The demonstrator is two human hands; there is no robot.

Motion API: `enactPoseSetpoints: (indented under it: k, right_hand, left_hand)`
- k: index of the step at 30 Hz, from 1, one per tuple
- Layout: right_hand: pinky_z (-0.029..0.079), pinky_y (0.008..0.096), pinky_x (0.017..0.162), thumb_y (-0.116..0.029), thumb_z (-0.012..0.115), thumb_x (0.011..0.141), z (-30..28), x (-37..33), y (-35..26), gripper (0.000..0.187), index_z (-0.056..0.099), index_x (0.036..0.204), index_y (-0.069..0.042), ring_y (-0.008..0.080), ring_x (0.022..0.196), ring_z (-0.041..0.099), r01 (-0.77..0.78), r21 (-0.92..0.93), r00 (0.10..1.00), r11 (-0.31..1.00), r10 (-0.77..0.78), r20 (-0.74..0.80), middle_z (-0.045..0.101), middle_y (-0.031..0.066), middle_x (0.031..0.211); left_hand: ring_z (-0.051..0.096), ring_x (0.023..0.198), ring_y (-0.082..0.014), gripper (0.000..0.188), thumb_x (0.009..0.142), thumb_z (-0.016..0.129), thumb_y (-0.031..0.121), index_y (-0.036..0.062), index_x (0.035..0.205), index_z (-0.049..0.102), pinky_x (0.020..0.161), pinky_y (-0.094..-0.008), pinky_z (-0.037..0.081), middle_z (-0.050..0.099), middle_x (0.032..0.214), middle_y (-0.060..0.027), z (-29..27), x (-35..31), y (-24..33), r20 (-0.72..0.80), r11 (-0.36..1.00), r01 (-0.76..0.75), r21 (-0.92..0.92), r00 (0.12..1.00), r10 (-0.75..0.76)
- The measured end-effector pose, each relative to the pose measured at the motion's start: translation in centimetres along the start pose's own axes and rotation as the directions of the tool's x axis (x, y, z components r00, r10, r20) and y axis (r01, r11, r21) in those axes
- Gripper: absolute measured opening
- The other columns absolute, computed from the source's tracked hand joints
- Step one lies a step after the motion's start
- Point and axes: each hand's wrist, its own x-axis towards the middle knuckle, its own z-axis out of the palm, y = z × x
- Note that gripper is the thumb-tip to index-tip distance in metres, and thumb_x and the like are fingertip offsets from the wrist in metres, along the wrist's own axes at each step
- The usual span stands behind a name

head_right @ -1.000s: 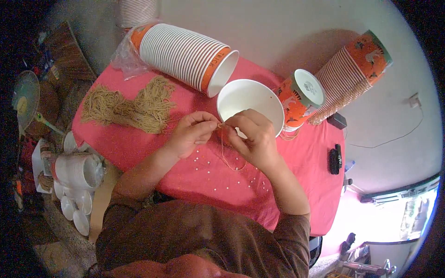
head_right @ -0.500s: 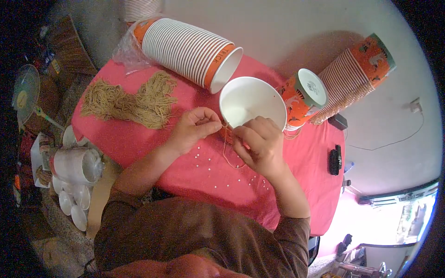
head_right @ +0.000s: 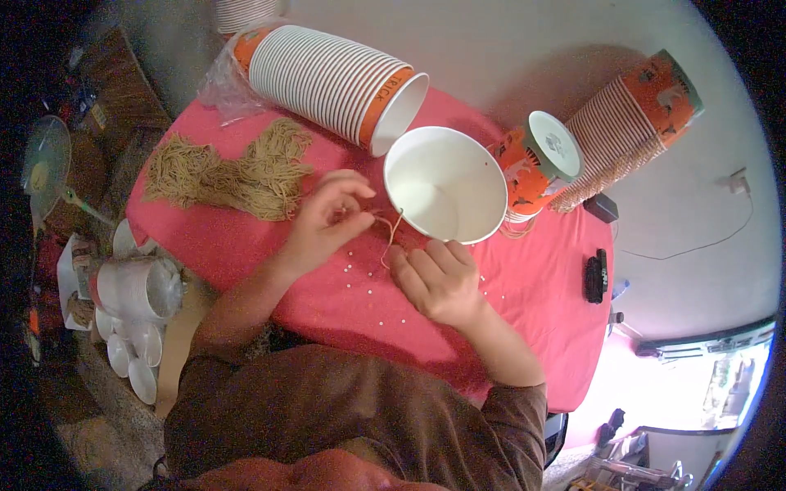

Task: Secure rubber bands around paper tubs as part of a packaging process.

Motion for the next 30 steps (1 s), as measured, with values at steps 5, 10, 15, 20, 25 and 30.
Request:
enactPoseSetpoints:
  k: [5,10,15,20,25,30]
  right_hand:
    - [0.037,0.0286,0.05,-0.01,0.066,0.069,0.3,-0.3,-0.7,0.02,0.066,0.088,-0.005,0.0133,0.058,0.051,0.029,-0.04,0.999,0.999,-0.028,0.041,0.054,0.0004,0.069]
    - [0.038,0.0295,0.05,-0.01,0.068,0.072,0.8,-0.6,-0.9,0.019,0.065,0.09,-0.004,0.0144,0.058,0.053,0.016,0.015,0.996,1.0,-0.017,0.084,0.057,0.001,0.07]
    - [0.041,0.0317,0.048,-0.006,0.072,0.076,0.7,-0.9,-1.6,0.019,0.065,0.092,0.0,0.0197,0.052,0.055,-0.382,0.327,0.924,0.864,0.363,0.12,0.057,0.0075,0.064]
    - [0.046,0.0386,0.048,-0.009,0.069,0.081,2.5,-2.0,-2.1,0.011,0.063,0.088,-0.002,0.0323,0.053,0.06,-0.655,0.56,0.741,0.508,0.578,0.343,0.058,0.0186,0.064]
    - [0.046,0.041,0.049,-0.004,0.064,0.079,3.0,-2.1,-1.7,0.008,0.057,0.077,-0.002,0.0342,0.056,0.061,-0.628,0.543,0.778,0.557,0.451,0.437,0.057,0.019,0.064]
    - [0.046,0.0429,0.051,-0.01,0.063,0.08,2.9,-3.2,-2.6,0.01,0.057,0.076,-0.003,0.0346,0.057,0.06,-0.47,0.489,0.792,0.735,0.105,0.602,0.058,0.0165,0.063]
  left_hand:
    - [0.051,0.07,-0.0026,0.009,0.088,0.066,0.01,0.002,0.091,0.064,0.06,-0.0207,0.042,0.06,0.077,0.003,0.2,-2.1,-0.3,0.146,0.962,0.265,-0.074,0.957,-0.252]
    - [0.057,0.079,-0.0063,0.015,0.09,0.063,0.011,-0.0007,0.1,0.064,0.068,-0.0215,0.047,0.063,0.088,-0.0005,1.5,-1.8,-0.1,0.248,0.922,0.338,-0.19,0.925,-0.288]
    - [0.052,0.065,-0.0039,0.015,0.092,0.06,0.014,0.0013,0.099,0.063,0.056,-0.0188,0.043,0.06,0.081,0.0017,0.8,-1.5,-0.1,0.365,0.803,0.529,-0.274,0.83,-0.422]
    - [0.048,0.061,-0.0026,0.013,0.093,0.059,0.016,0.0035,0.097,0.063,0.052,-0.0166,0.038,0.057,0.077,0.0032,1.6,-1.6,-0.2,0.41,0.777,0.558,-0.291,0.806,-0.426]
    - [0.043,0.059,-0.001,0.011,0.093,0.059,0.016,0.0061,0.097,0.06,0.05,-0.0153,0.032,0.054,0.076,0.0043,3.0,-2.4,-1.3,0.234,0.755,0.542,-0.369,0.84,-0.489]
    - [0.049,0.062,-0.0024,0.014,0.092,0.06,0.016,0.0018,0.094,0.063,0.054,-0.0191,0.04,0.059,0.073,0.0043,1.8,-1.0,-2.1,0.199,0.735,0.53,-0.423,0.846,-0.495]
